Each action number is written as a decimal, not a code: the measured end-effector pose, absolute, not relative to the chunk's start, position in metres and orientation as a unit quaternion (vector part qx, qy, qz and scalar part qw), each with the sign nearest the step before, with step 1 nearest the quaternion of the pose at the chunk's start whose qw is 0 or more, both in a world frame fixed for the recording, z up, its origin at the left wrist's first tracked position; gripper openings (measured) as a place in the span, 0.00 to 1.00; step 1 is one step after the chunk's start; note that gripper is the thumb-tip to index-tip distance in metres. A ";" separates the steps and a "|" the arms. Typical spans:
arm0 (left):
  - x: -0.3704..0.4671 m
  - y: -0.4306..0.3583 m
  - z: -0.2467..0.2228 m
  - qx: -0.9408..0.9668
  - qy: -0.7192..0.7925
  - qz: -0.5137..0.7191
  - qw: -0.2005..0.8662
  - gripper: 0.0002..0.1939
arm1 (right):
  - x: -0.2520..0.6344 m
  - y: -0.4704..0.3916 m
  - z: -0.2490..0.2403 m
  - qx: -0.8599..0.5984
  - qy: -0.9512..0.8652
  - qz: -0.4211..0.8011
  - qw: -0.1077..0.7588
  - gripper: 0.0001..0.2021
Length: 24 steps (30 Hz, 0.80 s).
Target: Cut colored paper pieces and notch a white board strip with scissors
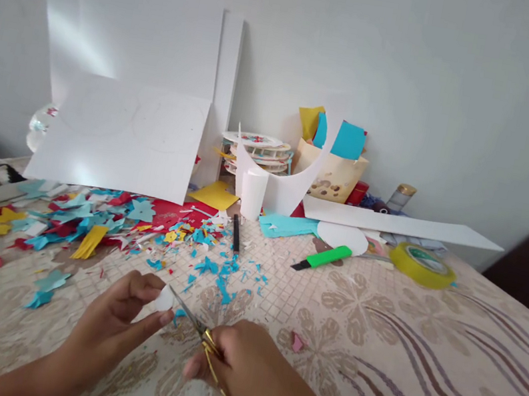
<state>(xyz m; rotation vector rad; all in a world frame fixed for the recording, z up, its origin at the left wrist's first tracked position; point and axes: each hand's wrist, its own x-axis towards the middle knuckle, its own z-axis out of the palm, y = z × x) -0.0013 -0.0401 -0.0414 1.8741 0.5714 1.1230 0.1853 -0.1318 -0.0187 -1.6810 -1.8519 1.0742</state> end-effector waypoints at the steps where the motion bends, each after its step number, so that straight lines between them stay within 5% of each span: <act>1: -0.001 -0.040 -0.040 0.746 0.232 0.456 0.427 0.11 | 0.186 -0.132 -0.020 -0.608 -0.663 0.386 0.206 0.11; 10: -0.001 -0.039 -0.037 0.749 0.226 0.464 0.416 0.10 | 0.188 -0.135 -0.029 -0.612 -0.705 0.311 0.178 0.21; 24: -0.001 -0.043 -0.038 0.753 0.230 0.462 0.408 0.11 | 0.185 -0.136 -0.030 -0.611 -0.707 0.309 0.178 0.17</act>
